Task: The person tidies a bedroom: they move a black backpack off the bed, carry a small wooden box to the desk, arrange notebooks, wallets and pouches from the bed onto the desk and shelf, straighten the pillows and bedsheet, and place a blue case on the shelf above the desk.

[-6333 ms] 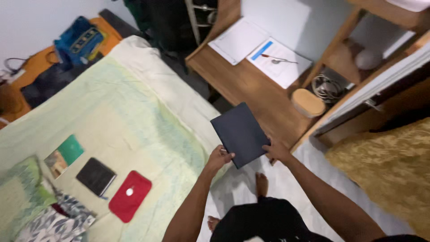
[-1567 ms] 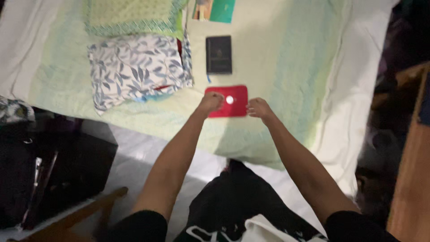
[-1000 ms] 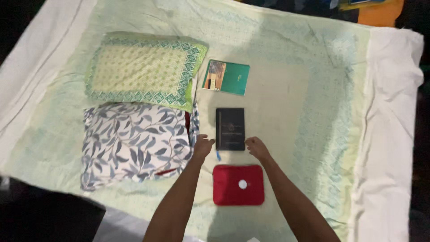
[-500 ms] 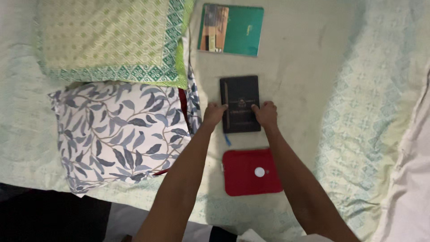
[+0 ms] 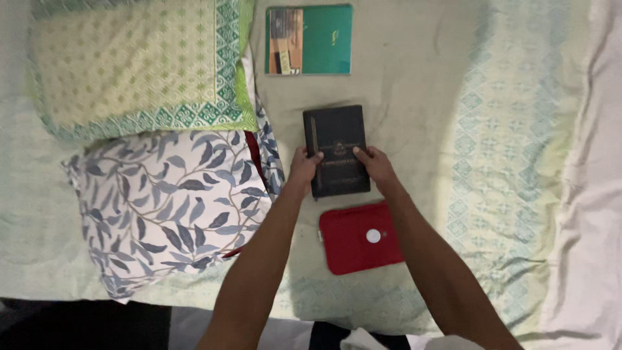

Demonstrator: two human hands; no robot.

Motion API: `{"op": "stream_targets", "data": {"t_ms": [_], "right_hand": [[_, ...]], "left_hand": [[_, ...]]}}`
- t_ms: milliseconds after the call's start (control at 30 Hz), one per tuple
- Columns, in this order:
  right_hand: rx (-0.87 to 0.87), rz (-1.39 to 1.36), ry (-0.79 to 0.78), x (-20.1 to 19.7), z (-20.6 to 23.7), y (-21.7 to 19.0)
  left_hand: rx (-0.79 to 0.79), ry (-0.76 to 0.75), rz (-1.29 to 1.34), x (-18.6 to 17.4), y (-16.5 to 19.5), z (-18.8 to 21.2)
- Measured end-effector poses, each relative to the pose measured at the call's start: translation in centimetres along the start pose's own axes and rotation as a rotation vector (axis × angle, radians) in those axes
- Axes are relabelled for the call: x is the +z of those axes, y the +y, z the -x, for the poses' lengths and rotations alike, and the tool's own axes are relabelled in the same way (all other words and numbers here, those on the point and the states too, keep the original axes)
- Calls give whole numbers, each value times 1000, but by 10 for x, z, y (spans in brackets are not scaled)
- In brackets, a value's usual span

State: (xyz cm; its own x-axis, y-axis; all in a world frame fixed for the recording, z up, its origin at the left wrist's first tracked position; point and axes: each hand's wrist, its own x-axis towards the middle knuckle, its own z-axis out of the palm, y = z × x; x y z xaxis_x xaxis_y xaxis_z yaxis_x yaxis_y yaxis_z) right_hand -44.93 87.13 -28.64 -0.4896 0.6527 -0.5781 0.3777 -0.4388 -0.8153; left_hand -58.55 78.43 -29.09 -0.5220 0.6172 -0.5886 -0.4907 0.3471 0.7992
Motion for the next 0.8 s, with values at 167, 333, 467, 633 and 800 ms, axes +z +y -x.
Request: {"op": "stream_targets", "data": {"t_ms": [167,333,467,633,800], "right_hand": [[52,82,101,-31,67,12],[-32,-131,186,-76,163,36],[32,-183,296,-123,251,71],[-41,-183,470,-180,357,110],[-40,-272,591,-243,479,145]], "left_hand": [[-78,-60,-164,6,1,66],[-47,-154,-71,40,-12,142],[-10,-262,-130,76,-36,210],[-102,-437,-192,136,-63,297],[-63,-664,-265,216,-107,389]]}}
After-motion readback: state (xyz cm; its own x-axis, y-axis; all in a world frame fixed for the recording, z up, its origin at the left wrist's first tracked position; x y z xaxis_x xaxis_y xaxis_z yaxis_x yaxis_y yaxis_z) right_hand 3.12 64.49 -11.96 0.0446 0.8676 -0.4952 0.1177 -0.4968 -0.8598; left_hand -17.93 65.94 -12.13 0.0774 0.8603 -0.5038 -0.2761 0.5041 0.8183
